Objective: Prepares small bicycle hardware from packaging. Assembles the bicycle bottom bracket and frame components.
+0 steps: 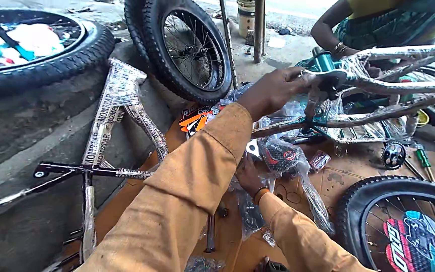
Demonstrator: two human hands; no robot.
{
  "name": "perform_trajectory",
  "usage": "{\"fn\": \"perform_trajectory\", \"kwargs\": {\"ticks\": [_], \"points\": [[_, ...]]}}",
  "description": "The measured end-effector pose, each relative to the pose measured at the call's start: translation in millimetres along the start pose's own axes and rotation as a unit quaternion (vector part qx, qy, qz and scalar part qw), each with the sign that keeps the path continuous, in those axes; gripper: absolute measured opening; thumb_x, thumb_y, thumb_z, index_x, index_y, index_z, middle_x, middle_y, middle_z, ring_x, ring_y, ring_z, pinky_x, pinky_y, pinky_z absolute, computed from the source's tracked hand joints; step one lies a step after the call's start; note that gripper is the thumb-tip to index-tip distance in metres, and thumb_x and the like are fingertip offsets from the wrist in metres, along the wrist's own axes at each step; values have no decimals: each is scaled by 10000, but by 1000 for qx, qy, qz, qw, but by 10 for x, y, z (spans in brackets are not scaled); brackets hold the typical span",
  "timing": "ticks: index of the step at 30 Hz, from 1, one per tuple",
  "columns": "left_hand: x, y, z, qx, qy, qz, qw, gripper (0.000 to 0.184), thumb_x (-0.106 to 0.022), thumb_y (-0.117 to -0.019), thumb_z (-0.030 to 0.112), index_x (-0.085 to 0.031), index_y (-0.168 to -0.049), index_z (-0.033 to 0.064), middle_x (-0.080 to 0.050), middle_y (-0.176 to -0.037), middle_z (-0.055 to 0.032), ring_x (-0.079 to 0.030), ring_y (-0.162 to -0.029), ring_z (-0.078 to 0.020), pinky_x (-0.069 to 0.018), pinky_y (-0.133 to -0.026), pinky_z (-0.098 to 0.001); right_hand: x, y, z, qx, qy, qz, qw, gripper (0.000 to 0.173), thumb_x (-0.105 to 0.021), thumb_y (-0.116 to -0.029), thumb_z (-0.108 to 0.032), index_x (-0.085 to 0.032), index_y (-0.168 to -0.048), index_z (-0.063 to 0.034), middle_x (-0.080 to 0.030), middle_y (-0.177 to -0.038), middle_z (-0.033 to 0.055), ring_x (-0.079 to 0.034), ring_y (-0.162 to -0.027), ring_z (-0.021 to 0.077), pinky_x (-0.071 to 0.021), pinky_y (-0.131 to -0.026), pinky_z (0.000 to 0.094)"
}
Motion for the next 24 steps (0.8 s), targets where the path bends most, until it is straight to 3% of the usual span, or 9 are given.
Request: {"fn": "perform_trajectory", "kwargs": {"ticks": [6, 8, 10, 11, 13, 16, 18, 22, 24], "points": [[-42, 13, -46, 19, 7, -1, 1000, 402, -421, -1100, 407, -600, -1377, 176, -697, -1199, -55, -670, -1090, -150, -536, -970, -436, -92, 71, -100, -37, -115, -68, 990, 983, -761, -905, -150, -122, -1645, -48, 3, -1711, 209, -439, -1402, 391, -448, -1067, 541], [-47, 39, -18, 23, 2, 2, 1000, 403, -425, -1097, 417, -600, -1376, 184, -701, -1179, -50, -670, -1070, -147, -535, -959, -432, -121, 48, -82, -35, -127, -90, 987, 963, -758, -907, -144, -148, -1650, -84, -16, -1712, 200, -456, -1383, 382, -453, -1057, 537], [-69, 88, -3, 20, 5, 11, 1000, 386, -439, -1092, 420, -636, -1320, 179, -701, -1131, -39, -661, -1026, -137, -528, -925, -432, -47, 4, 88, -32, -130, -62, 989, 763, -719, -937, -171, -332, -1588, -78, -316, -1623, 240, -548, -1296, 397, -498, -1006, 563], [-79, 105, 1, 15, 7, 14, 1000, 377, -443, -1092, 415, -648, -1289, 169, -701, -1118, -40, -659, -1019, -136, -527, -923, -434, 43, -53, 240, -34, -126, -19, 991, 634, -696, -953, -181, -429, -1514, -56, -537, -1440, 256, -634, -1165, 396, -541, -932, 573], [-110, 123, 11, 1, 14, 16, 1000, 372, -446, -1096, 382, -650, -1277, 129, -705, -1119, -64, -667, -1034, -157, -529, -947, -454, 250, -200, 549, -59, -85, 47, 994, 573, -626, -974, -187, -431, -1493, -41, -634, -1299, 243, -652, -1124, 391, -537, -920, 594], [-105, 131, 23, -11, 6, 27, 1000, 392, -453, -1096, 374, -640, -1307, 102, -700, -1170, -108, -665, -1093, -215, -513, -986, -510, 422, -572, 820, -59, 108, 51, 991, 738, -679, -929, -213, -346, -1549, 12, -501, -1475, 264, -533, -1341, 381, -459, -1102, 560], [-81, 147, 50, -10, 0, 22, 1000, 425, -455, -1096, 382, -620, -1376, 110, -674, -1294, -118, -627, -1221, -246, -465, -1052, -550, 409, -685, 861, -117, 197, -2, 974, 888, -729, -888, -229, -241, -1579, 43, -421, -1527, 295, -486, -1384, 399, -429, -1130, 544], [-42, 150, 54, -3, 14, 19, 1000, 455, -467, -1090, 401, -606, -1413, 114, -593, -1446, -108, -543, -1355, -258, -406, -1128, -554, 537, -545, 561, -155, 114, 85, 978, 546, -701, -955, -195, -535, -1416, 44, -625, -1314, 301, -604, -1228, 440, -460, -1061, 586], [-31, 136, 48, -6, 6, 23, 1000, 456, -469, -1088, 408, -605, -1417, 123, -581, -1465, -106, -540, -1363, -264, -408, -1128, -561, 519, -416, 327, -226, 171, -70, 957, 568, -493, -1088, -247, -311, -1588, -46, -404, -1592, 198, -399, -1470, 346, -310, -1210, 504]]}}
Point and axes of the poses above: each hand's wrist, its own y-axis away from the middle knuckle, its own x-axis out of the back of the hand, z = x × y, the point moved 9 cm from there along -y, towards the middle knuckle
